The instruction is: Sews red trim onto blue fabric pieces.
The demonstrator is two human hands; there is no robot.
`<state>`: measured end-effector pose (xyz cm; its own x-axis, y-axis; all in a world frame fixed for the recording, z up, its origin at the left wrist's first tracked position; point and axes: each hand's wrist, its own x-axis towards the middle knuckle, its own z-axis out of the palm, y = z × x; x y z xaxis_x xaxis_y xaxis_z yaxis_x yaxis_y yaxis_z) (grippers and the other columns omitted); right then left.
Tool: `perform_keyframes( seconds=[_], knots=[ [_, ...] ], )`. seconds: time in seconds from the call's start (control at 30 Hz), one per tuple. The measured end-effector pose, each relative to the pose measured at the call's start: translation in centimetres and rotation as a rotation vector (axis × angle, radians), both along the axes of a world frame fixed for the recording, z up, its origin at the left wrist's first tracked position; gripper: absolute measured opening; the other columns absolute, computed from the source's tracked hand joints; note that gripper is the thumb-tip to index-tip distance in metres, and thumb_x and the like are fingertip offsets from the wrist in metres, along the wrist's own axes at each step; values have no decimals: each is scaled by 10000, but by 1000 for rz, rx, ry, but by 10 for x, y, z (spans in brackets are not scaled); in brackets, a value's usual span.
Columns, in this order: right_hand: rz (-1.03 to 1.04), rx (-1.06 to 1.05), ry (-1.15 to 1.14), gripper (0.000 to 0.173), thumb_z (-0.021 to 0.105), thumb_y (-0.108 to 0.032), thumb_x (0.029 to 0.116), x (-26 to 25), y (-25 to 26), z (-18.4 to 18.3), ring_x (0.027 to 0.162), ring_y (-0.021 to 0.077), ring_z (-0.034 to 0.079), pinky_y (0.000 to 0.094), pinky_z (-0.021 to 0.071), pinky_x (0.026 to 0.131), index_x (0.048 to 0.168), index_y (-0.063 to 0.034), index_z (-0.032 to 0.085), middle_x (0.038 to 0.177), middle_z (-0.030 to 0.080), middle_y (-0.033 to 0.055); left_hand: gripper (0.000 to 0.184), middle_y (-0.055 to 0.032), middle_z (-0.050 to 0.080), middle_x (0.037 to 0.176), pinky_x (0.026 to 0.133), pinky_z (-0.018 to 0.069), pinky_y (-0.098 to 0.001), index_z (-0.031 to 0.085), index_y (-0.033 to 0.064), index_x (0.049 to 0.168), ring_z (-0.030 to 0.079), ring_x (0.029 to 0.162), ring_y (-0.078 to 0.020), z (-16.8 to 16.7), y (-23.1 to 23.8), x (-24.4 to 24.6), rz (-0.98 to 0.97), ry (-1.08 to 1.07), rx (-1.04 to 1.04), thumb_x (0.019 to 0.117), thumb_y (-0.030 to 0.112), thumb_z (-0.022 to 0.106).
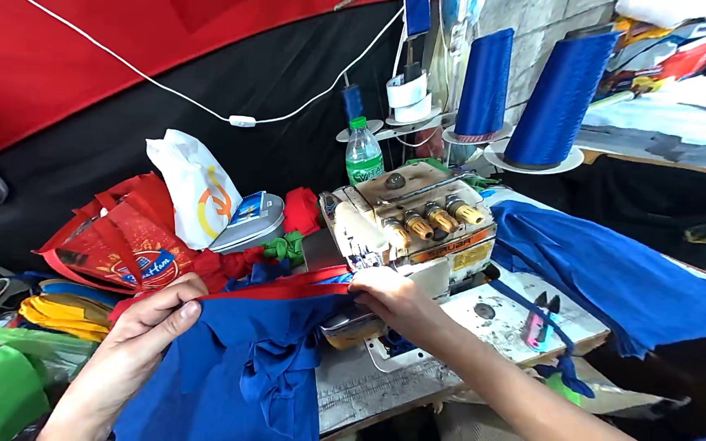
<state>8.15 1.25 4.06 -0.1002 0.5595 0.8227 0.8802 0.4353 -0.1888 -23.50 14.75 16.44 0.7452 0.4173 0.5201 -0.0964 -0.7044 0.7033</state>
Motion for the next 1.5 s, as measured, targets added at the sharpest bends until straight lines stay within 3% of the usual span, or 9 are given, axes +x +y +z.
perform_keyframes(
  seconds=[0.4,0.57,0.67,0.8,0.97,1.1,1.23,1.4,1.5],
  knots=[
    [84,-102,274,117,660,-57,939,5,-3,10,907,99,706,254,577,836,984,-70,767,949,740,33,245,121,622,881,755,480,-135,714,260,869,591,853,16,-9,9,-4,67,125,109,1003,417,581],
    [111,-176,192,209,649,8,925,0,-4,17,959,157,710,327,580,880,1082,-73,762,1006,741,56,268,94,651,1231,978,499,-234,762,274,886,581,1190,-80,10,-6,7,5,-15,121,989,461,600],
    [149,-186,198,208,639,48,893,-1,-3,20,946,154,686,306,572,866,1029,-61,753,984,713,67,277,91,660,1223,1041,476,-269,758,268,895,570,1233,-109,20,-17,23,-40,-67,138,995,466,591],
    [181,-240,294,374,613,101,847,-6,-10,30,927,163,698,322,585,845,1180,-42,707,1019,721,93,280,53,695,1110,1164,401,-394,750,221,893,584,1248,-175,25,-20,44,-93,-135,107,1008,415,583],
    [220,-213,276,229,700,-159,930,-13,-10,33,902,110,658,262,563,782,1139,-73,736,970,679,50,243,78,681,1023,1045,486,-310,758,240,920,628,1104,-115,19,-24,53,-138,-174,61,1001,405,599],
    [312,-146,306,197,723,-96,912,-19,-4,40,998,93,675,220,563,876,1100,-43,747,1058,708,60,246,83,651,935,985,526,-299,745,222,892,642,974,-80,17,-29,52,-237,-158,-17,1002,382,593],
    [375,-204,374,162,719,-67,915,-25,-8,48,965,91,682,218,560,868,1062,-11,758,1010,718,74,241,93,649,939,749,502,-149,766,218,902,610,868,-16,13,-30,47,-277,-129,-102,991,380,611],
    [283,-136,356,40,737,-53,879,-31,-15,46,915,86,677,205,559,825,907,-33,757,917,712,51,241,82,656,949,783,506,-165,770,232,905,617,890,-29,9,-25,40,-252,-88,-90,982,404,620],
    [188,-80,307,79,723,-93,899,-36,-20,42,892,127,686,275,570,808,962,-52,747,911,713,42,244,79,661,978,786,507,-159,781,231,932,619,915,-29,8,-21,38,-247,-90,-95,986,403,616]
  ],
)
